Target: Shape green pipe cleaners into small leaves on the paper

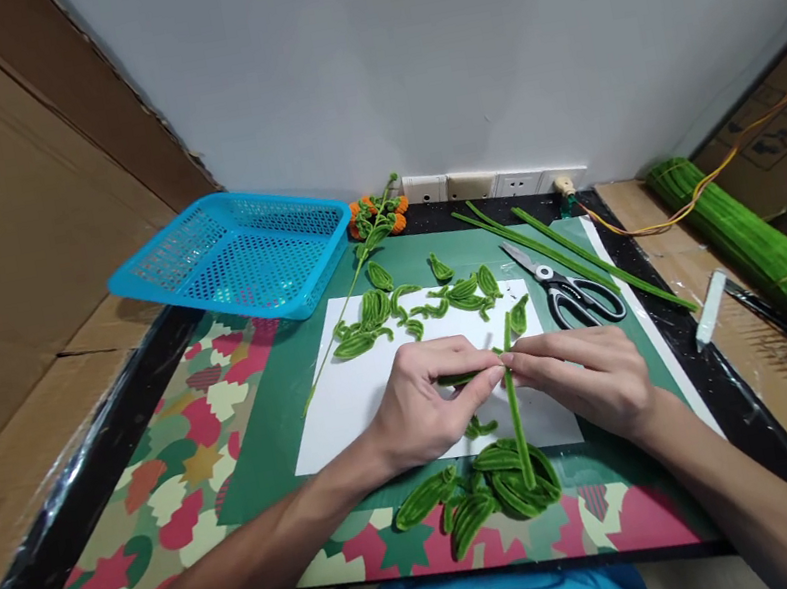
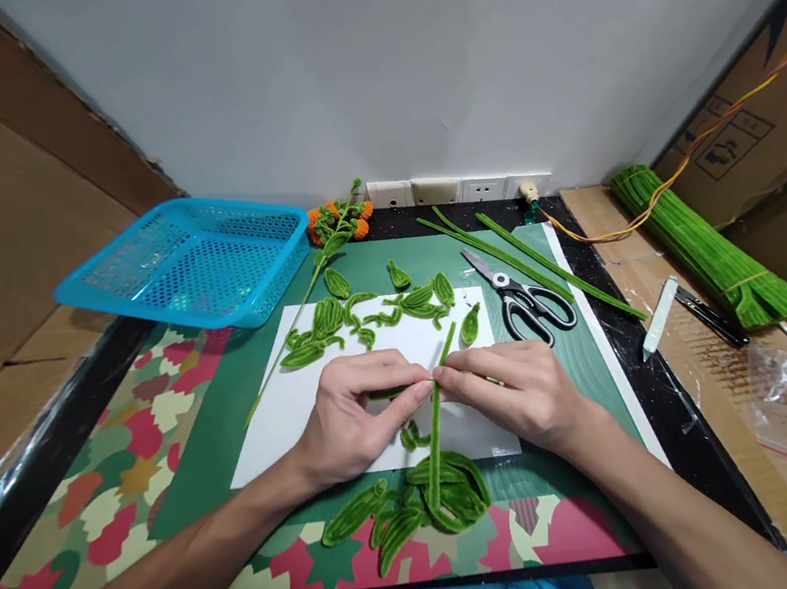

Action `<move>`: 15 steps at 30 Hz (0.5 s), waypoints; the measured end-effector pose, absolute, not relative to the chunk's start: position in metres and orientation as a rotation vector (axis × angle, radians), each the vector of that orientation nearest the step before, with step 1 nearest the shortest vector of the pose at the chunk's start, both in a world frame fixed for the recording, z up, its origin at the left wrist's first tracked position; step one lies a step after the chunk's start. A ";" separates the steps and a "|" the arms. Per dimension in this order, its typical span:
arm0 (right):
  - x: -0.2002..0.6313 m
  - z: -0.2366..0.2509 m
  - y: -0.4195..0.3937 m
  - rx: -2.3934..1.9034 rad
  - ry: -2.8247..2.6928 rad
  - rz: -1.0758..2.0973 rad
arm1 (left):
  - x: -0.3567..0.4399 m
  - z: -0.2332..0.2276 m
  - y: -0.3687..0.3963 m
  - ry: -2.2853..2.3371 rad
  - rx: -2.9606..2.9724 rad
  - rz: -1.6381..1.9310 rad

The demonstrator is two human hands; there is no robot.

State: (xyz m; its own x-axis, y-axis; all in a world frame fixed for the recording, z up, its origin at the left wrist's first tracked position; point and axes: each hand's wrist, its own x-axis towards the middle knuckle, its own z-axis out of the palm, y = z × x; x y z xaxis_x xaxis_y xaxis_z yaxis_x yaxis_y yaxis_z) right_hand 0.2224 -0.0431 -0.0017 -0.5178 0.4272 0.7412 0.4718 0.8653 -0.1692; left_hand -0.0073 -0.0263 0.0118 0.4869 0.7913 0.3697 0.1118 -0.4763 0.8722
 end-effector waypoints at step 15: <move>0.186 0.005 -0.047 -0.834 -1.645 0.822 | -0.022 0.012 -0.023 0.526 2.605 1.363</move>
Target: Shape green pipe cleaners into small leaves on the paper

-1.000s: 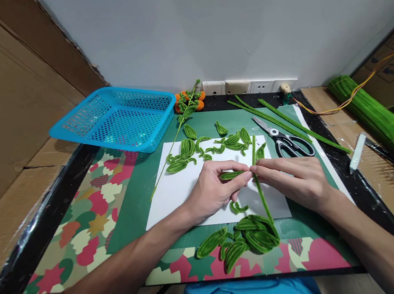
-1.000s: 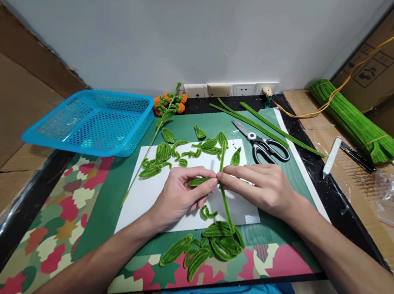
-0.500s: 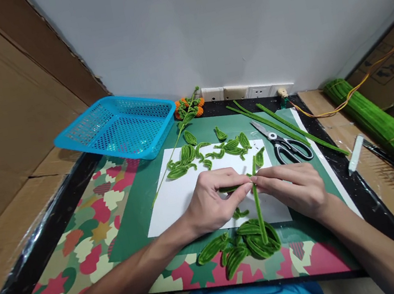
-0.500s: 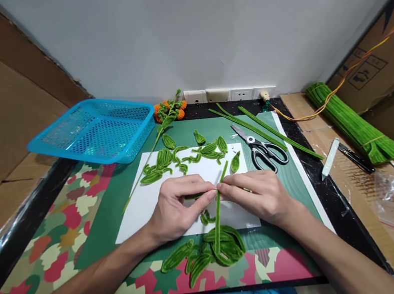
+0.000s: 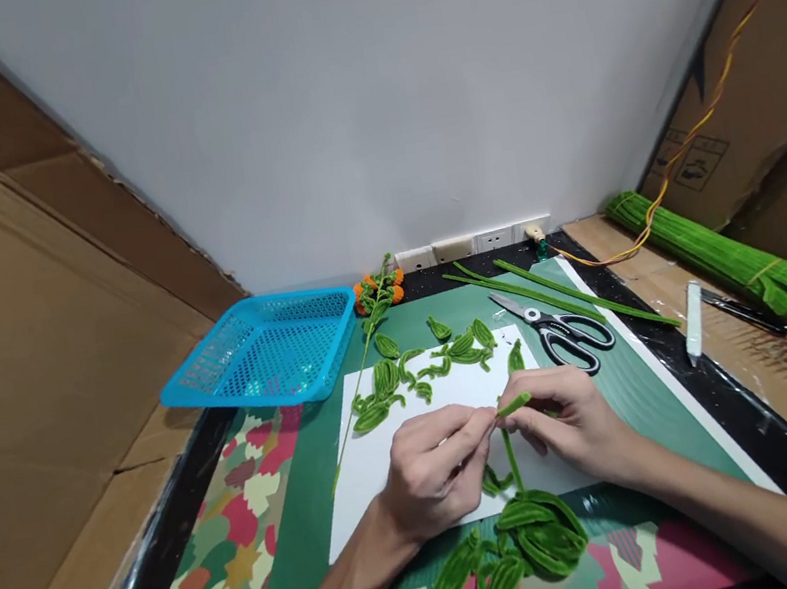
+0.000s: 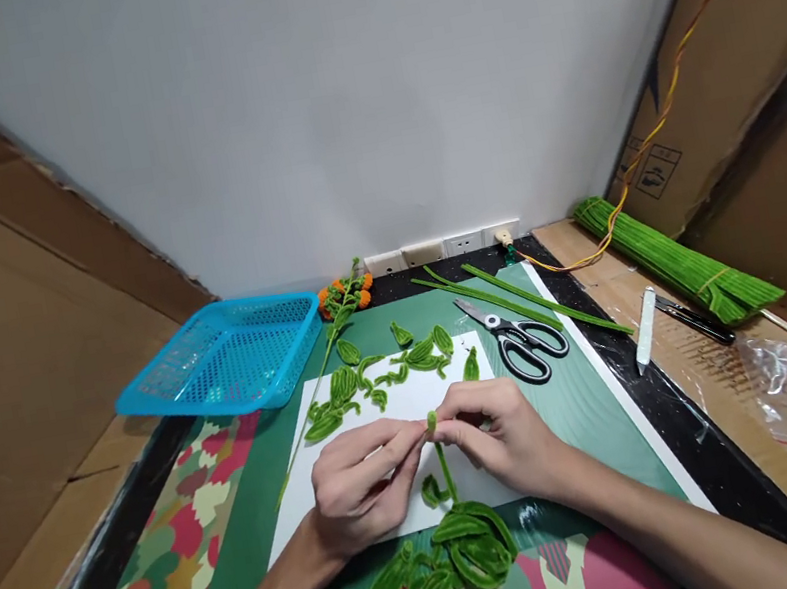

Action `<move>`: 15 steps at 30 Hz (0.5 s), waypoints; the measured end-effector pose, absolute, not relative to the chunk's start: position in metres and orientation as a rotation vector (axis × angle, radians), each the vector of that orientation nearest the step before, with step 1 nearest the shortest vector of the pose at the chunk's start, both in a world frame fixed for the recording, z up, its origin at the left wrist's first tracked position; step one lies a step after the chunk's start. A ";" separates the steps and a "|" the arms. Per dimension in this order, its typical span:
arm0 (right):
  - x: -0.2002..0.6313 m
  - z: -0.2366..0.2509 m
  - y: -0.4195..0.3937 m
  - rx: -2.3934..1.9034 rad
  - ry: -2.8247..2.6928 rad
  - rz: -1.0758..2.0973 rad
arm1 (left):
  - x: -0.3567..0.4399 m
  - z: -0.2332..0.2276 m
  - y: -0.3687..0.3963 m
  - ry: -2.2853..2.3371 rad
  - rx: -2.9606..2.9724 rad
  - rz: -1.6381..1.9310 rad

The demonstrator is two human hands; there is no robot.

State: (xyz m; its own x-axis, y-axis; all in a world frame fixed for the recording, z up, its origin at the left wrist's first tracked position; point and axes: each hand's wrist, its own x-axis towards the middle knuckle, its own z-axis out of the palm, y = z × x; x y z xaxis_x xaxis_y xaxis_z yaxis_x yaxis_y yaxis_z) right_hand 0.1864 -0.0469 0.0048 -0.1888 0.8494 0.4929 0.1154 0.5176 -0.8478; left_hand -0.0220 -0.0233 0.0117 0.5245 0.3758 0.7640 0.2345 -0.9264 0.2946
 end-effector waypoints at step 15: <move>0.183 -0.006 -0.039 -0.735 -1.200 1.618 | -0.020 0.010 -0.022 0.409 2.846 1.336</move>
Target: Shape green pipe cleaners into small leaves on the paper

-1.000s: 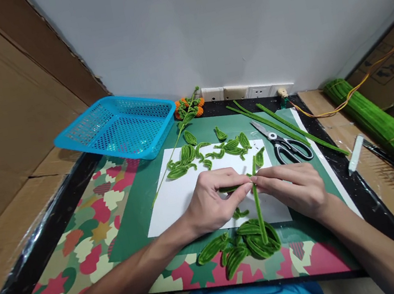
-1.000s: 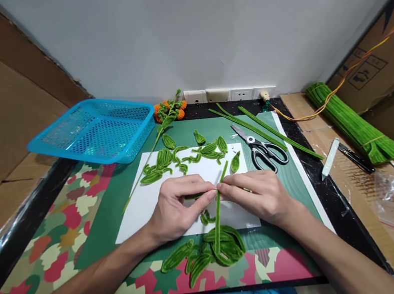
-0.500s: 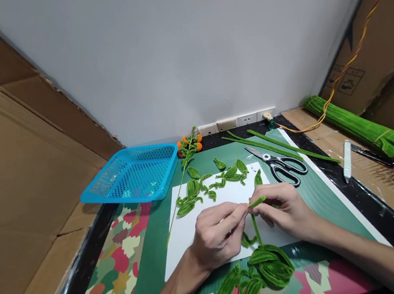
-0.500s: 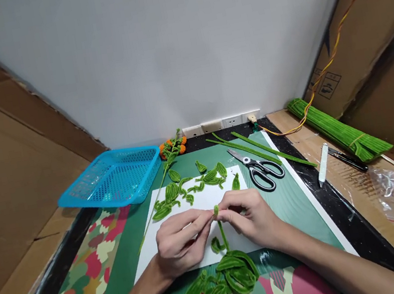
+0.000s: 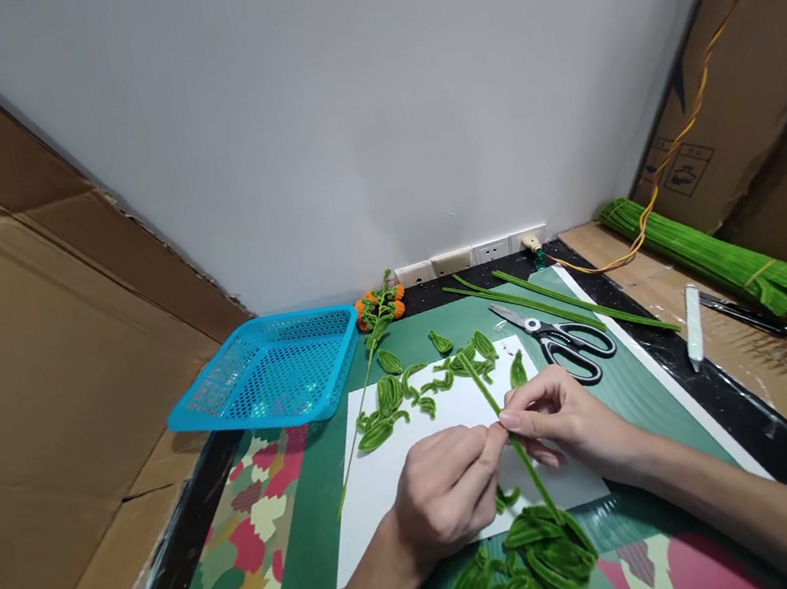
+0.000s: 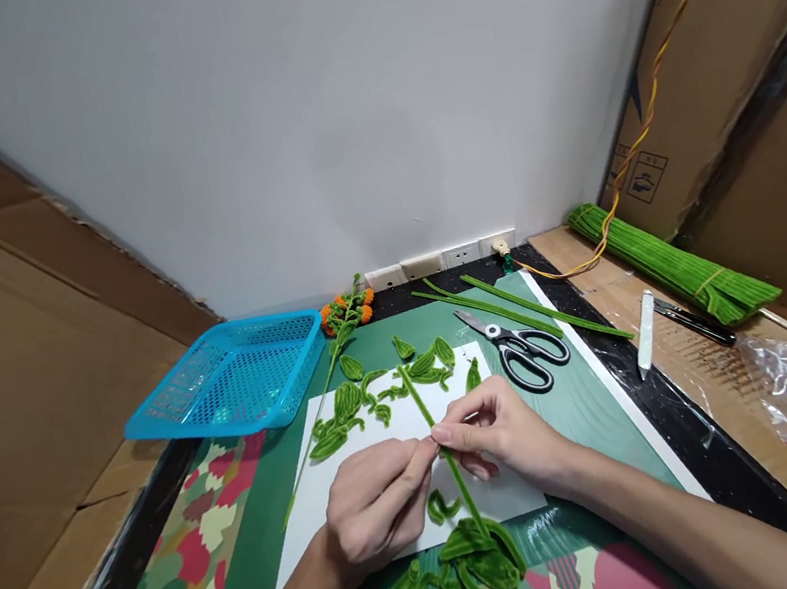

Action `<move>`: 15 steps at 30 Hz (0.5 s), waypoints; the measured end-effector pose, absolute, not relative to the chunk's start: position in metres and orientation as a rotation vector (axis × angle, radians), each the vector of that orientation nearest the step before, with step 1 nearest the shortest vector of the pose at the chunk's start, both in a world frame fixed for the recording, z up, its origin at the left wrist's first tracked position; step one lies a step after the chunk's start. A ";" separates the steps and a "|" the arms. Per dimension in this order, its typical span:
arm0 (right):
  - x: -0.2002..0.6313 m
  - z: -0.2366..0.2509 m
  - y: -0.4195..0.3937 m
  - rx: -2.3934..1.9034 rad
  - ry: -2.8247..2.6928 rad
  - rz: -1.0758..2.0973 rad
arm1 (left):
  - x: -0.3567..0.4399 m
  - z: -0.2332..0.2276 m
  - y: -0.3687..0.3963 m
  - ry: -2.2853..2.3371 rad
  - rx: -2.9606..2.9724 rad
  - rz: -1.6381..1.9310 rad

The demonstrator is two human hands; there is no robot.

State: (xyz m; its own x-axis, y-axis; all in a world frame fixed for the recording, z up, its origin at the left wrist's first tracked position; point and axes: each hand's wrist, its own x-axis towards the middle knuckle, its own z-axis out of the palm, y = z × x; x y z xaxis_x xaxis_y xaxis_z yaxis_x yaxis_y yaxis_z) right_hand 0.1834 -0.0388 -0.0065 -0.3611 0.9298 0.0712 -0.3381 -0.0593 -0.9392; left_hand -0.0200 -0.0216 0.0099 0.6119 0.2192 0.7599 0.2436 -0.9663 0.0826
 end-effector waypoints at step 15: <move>0.213 -0.009 -0.037 -0.723 -2.058 -0.235 | -0.009 0.024 -0.019 -1.787 -3.285 -1.811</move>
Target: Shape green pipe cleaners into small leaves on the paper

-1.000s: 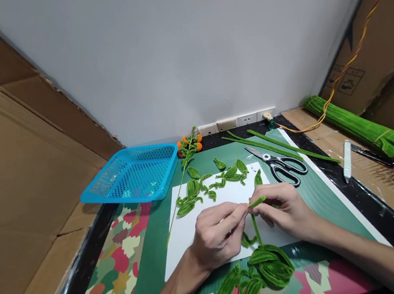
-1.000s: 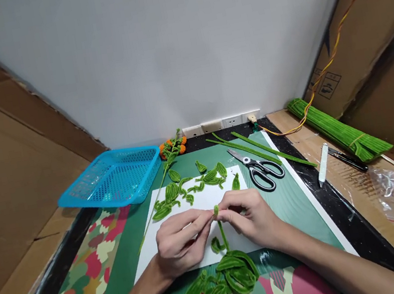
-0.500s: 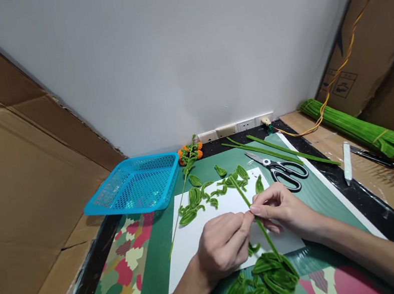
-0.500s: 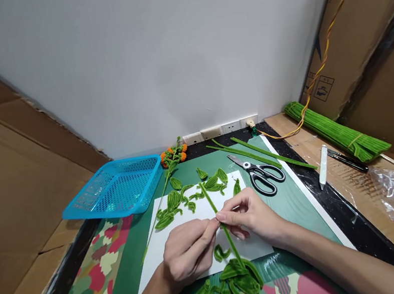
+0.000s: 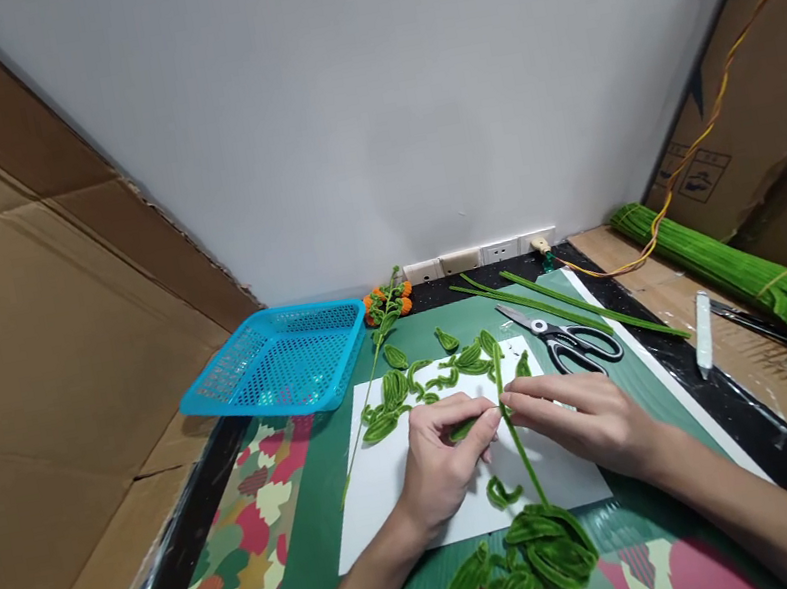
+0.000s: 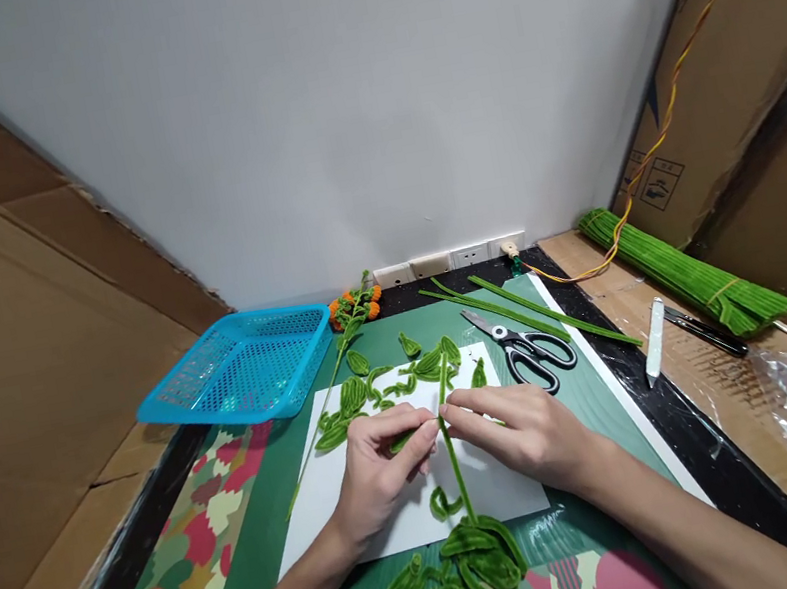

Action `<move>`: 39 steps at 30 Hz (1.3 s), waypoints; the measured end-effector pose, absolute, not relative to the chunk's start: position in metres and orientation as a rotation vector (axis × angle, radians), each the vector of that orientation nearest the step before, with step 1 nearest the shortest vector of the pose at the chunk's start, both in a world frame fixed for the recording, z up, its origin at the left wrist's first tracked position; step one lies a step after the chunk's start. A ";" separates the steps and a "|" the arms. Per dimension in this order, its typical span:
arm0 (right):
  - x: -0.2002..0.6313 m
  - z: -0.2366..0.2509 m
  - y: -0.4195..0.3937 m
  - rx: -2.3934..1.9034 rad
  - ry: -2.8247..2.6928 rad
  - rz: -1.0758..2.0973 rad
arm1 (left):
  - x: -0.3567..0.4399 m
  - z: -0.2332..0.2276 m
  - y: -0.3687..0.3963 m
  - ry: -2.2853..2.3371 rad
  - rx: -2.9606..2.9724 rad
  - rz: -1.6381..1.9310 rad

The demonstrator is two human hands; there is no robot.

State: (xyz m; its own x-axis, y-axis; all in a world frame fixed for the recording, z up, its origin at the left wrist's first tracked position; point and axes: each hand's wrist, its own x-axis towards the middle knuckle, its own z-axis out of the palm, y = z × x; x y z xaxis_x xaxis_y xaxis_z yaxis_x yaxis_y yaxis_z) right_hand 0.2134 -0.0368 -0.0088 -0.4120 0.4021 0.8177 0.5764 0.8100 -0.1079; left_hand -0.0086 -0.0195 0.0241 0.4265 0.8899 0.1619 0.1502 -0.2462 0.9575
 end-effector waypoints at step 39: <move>0.178 0.002 -0.051 -1.014 -1.523 1.058 | -0.019 0.014 -0.021 0.766 2.438 1.208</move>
